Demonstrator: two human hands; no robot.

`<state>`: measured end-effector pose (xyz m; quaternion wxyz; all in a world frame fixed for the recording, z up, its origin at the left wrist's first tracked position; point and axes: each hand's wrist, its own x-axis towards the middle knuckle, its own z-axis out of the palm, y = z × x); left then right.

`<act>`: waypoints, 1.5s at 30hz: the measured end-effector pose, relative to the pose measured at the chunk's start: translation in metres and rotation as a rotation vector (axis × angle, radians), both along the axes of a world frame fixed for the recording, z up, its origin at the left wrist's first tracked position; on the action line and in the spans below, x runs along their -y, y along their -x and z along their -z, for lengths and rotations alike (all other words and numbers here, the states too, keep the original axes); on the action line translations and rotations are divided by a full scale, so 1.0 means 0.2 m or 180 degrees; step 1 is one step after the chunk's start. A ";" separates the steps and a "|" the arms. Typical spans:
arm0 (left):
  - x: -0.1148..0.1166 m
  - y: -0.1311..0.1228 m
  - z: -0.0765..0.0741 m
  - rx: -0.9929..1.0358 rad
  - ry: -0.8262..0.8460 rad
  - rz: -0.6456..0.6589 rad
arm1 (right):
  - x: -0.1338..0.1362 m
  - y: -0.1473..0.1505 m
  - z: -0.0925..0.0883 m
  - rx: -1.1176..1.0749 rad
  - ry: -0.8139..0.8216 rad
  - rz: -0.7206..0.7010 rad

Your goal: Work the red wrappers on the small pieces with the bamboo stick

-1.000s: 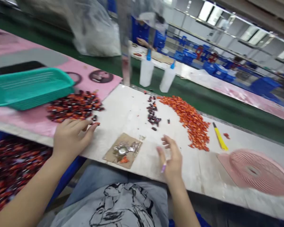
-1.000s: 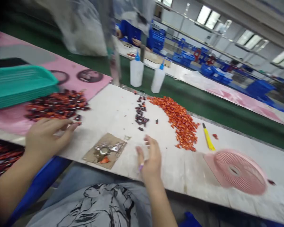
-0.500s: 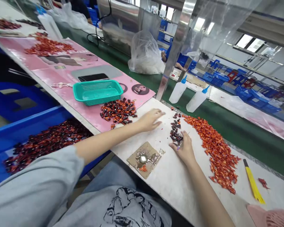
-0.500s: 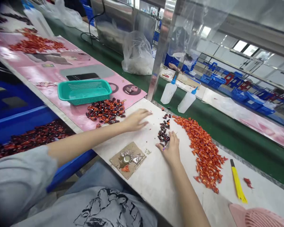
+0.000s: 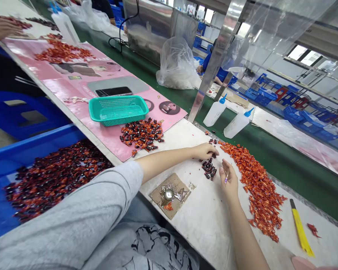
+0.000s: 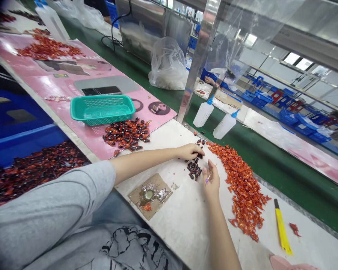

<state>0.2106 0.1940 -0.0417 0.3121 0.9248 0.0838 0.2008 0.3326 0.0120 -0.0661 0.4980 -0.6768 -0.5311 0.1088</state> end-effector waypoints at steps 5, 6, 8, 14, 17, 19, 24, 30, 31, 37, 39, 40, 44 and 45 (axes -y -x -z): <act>-0.03 0.06 0.01 0.0091 0.0241 -0.0060 | -0.07 0.06 0.02 0.0049 -0.0080 0.0042; -0.05 0.09 0.01 0.0106 0.0256 -0.0112 | -0.10 0.06 0.03 0.0070 -0.0090 0.0042; -0.09 0.16 -0.01 0.0115 0.0239 -0.0226 | -0.16 0.07 0.05 0.0115 -0.0100 0.0024; -0.12 0.26 -0.05 -0.0133 -0.0074 -0.0197 | -0.29 0.12 0.06 0.0277 -0.0030 -0.0302; -0.10 0.22 -0.04 -0.0335 -0.0247 -0.0146 | -0.28 0.18 0.06 0.0383 0.0001 -0.0548; -0.09 0.19 -0.03 -0.0485 -0.0347 -0.0090 | -0.26 0.22 0.06 0.0458 0.0018 -0.0658; -0.10 0.18 -0.03 -0.0779 -0.0607 0.0064 | -0.21 0.19 0.03 0.0615 0.0030 -0.0562; -0.07 0.24 -0.06 -0.0964 -0.0870 -0.0070 | -0.33 -0.06 -0.04 0.0878 0.0265 -0.0185; -0.06 0.25 -0.07 -0.0991 -0.0903 -0.0111 | -0.36 -0.09 -0.05 0.0938 0.0354 -0.0206; -0.04 0.15 -0.14 -0.0970 -0.1036 -0.0469 | -0.39 -0.17 -0.06 0.1233 0.0773 -0.0331; -0.04 0.06 -0.16 -0.0965 -0.1024 -0.0501 | -0.35 -0.19 -0.07 0.1303 0.0802 -0.0285; -0.04 0.02 -0.17 -0.0979 -0.1005 -0.0497 | -0.32 -0.20 -0.08 0.1327 0.0797 -0.0247; -0.04 -0.08 -0.19 -0.1049 -0.0878 -0.0446 | -0.19 -0.22 -0.14 0.1318 0.0647 -0.0055; -0.03 -0.08 -0.18 -0.1050 -0.0835 -0.0426 | -0.15 -0.22 -0.16 0.1284 0.0593 0.0006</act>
